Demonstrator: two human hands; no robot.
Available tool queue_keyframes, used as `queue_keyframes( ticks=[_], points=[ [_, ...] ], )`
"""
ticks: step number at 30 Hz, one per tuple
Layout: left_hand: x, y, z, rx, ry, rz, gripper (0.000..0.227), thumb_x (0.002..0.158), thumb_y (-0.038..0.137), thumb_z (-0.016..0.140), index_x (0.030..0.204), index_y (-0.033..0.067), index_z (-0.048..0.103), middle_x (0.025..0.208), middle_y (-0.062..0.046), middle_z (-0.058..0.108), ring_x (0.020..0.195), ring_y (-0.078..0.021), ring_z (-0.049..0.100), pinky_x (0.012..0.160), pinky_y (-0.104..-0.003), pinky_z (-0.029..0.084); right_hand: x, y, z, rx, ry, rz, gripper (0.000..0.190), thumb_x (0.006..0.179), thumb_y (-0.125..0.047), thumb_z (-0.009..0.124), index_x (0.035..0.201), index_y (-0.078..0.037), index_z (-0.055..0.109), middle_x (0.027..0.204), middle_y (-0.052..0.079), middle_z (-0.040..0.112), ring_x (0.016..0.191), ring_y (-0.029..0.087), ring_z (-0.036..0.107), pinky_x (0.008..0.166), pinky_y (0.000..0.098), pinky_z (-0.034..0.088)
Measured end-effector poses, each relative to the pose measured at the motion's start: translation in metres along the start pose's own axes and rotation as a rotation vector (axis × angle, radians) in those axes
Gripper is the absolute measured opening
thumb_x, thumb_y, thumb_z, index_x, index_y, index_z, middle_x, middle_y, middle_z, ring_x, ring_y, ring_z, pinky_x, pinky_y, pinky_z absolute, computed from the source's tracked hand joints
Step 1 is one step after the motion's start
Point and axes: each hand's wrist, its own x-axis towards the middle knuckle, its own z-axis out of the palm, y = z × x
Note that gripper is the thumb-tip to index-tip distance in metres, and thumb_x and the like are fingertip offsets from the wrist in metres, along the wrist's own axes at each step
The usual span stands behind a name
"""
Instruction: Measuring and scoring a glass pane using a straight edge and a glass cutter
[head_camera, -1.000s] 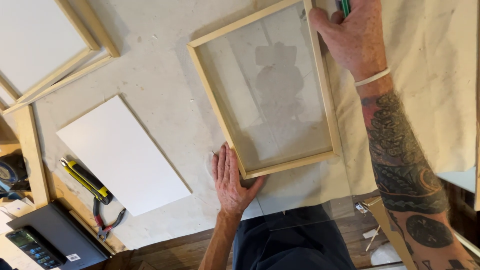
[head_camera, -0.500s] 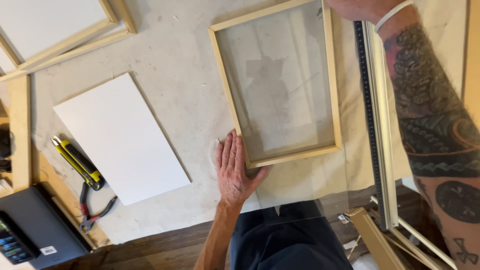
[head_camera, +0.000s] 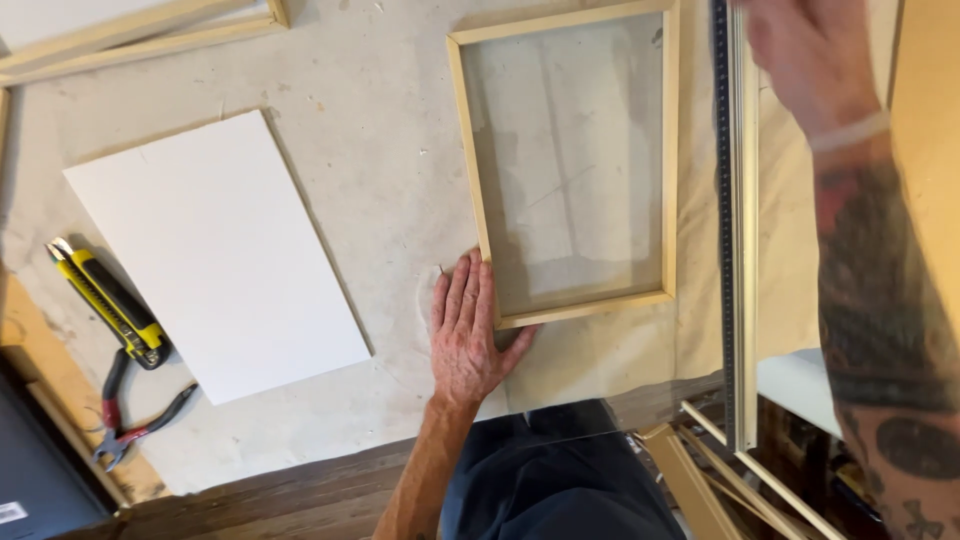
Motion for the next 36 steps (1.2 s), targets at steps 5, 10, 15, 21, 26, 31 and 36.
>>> queue_keyframes(
  ticks=[5,10,15,21,26,31,36],
  points=[
    [0.001,-0.004,-0.008,0.047,-0.126,0.028,0.079,0.101,0.053,0.061,0.149,-0.0068,0.043,0.155,-0.023,0.048,0.147,-0.0356,0.045,0.125,-0.052,0.034,-0.07,0.043,-0.015,0.122,0.035,-0.117,0.011,0.122,-0.005,0.042,0.125,0.0,0.051,0.127,0.013,0.058,0.076,0.02,0.049,0.069,0.0323,0.035],
    [-0.001,-0.006,-0.008,0.037,-0.134,0.005,0.079,0.102,0.053,0.059,0.15,-0.0069,0.041,0.156,-0.022,0.047,0.148,-0.0341,0.044,0.126,-0.05,0.034,-0.148,0.05,-0.016,0.314,0.152,0.146,0.015,0.113,-0.009,0.047,0.118,-0.012,0.061,0.118,0.008,0.067,0.08,0.015,0.057,0.067,0.0271,0.046],
    [0.004,0.005,-0.019,-0.054,-0.115,-0.039,0.101,0.091,0.065,0.072,0.152,-0.0068,0.036,0.161,-0.026,0.036,0.153,-0.0416,0.036,0.128,-0.057,0.031,-0.19,0.029,0.014,0.657,0.042,0.317,0.021,0.115,-0.011,0.047,0.125,-0.011,0.065,0.097,0.006,0.074,0.087,0.024,0.074,0.083,0.035,0.065],
    [0.044,0.072,-0.062,-0.498,-0.181,-0.06,0.048,0.089,0.036,0.079,0.116,-0.0009,0.064,0.099,-0.008,0.073,0.092,-0.0254,0.073,0.081,-0.04,0.059,-0.222,-0.008,0.067,0.735,-0.062,0.232,0.006,0.108,-0.006,0.052,0.111,-0.004,0.057,0.117,0.002,0.057,0.101,0.029,0.074,0.095,0.0442,0.06],
    [0.026,0.096,-0.069,-0.614,-0.418,-0.048,0.032,0.108,0.02,0.055,0.082,0.0064,0.045,0.065,-0.007,0.043,0.056,-0.0273,0.047,0.052,-0.044,0.035,-0.247,-0.022,0.048,0.585,-0.163,0.163,0.01,0.101,-0.011,0.06,0.106,-0.002,0.059,0.093,0.011,0.072,0.091,0.023,0.073,0.09,0.0366,0.057],
    [-0.01,0.101,-0.106,-0.768,-0.725,-0.41,0.041,0.108,0.031,0.045,0.074,0.0127,0.056,0.068,-0.004,0.059,0.062,-0.0207,0.058,0.065,-0.036,0.046,-0.241,-0.025,-0.004,0.552,0.227,0.337,0.006,0.099,-0.007,0.061,0.105,-0.009,0.061,0.097,0.003,0.07,0.086,0.014,0.071,0.078,0.0258,0.064],
    [-0.033,0.022,-0.077,-0.251,-0.284,-0.443,0.023,0.103,0.023,0.059,0.084,0.01,0.06,0.071,-0.005,0.056,0.063,-0.022,0.053,0.061,-0.041,0.043,-0.233,0.01,-0.032,0.646,0.207,0.096,0.019,0.106,0.005,0.054,0.114,-0.011,0.059,0.101,0.004,0.065,0.104,0.025,0.076,0.093,0.0315,0.07]
  ],
)
